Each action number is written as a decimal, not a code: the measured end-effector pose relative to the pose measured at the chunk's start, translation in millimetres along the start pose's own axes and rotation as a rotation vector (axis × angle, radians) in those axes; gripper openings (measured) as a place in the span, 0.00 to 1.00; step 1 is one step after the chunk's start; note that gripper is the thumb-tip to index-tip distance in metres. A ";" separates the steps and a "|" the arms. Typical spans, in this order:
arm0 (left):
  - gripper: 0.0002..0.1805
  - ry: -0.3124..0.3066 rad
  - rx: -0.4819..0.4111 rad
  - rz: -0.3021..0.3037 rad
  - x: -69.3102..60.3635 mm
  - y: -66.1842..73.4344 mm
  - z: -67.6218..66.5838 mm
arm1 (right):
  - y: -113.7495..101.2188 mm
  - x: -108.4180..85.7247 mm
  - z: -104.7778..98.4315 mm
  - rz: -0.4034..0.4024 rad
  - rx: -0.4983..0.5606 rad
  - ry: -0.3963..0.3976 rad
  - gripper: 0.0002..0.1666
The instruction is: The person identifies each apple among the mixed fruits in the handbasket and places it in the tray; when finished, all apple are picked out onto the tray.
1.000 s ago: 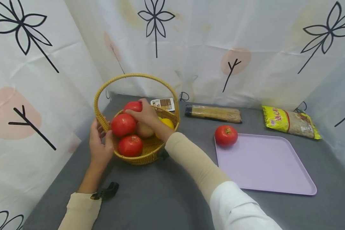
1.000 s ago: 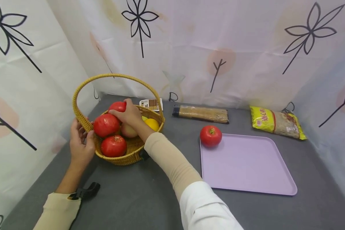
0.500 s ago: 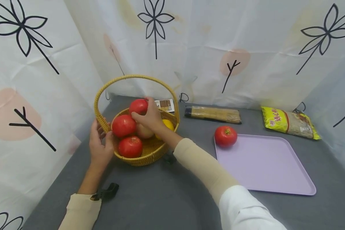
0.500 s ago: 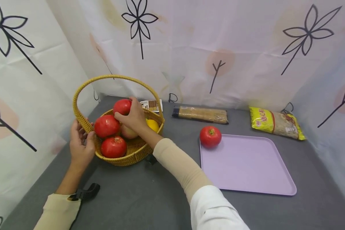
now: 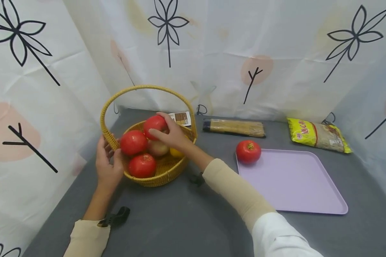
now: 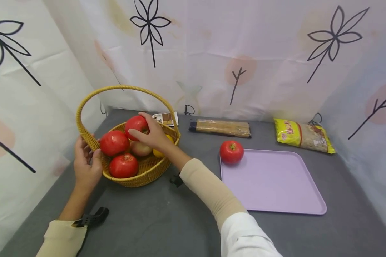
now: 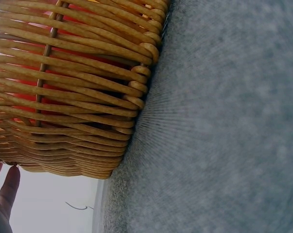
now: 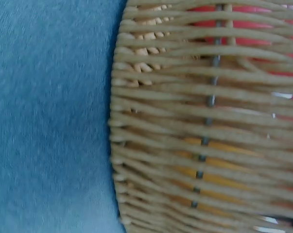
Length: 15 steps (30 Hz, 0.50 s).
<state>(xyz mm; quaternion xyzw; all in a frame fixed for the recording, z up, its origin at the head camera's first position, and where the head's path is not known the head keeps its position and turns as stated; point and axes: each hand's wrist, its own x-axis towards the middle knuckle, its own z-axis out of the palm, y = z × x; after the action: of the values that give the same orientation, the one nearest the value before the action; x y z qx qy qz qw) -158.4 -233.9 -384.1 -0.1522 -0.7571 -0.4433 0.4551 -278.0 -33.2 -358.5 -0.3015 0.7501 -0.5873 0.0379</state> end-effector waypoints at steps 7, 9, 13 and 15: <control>0.31 0.001 0.005 -0.001 -0.1 0.1 -0.3 | 2.8 -5.1 -4.6 -0.049 -0.148 -0.094 0.57; 0.32 0.001 0.007 -0.001 0.1 0.2 -0.8 | 2.5 -7.9 -4.4 -0.050 -0.151 -0.088 0.58; 0.32 0.002 0.004 -0.011 -0.4 0.9 -0.8 | -0.9 -16.3 -3.6 -0.040 -0.145 -0.037 0.56; 0.32 0.004 0.005 -0.018 -0.7 1.5 -1.1 | -2.4 -20.4 -3.4 -0.040 -0.151 -0.021 0.55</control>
<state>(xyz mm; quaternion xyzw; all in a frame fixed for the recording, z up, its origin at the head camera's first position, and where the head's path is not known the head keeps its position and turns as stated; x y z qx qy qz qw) -156.5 -233.8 -383.7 -0.1433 -0.7585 -0.4459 0.4531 -261.7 -20.5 -361.3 -0.3246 0.7858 -0.5264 0.0112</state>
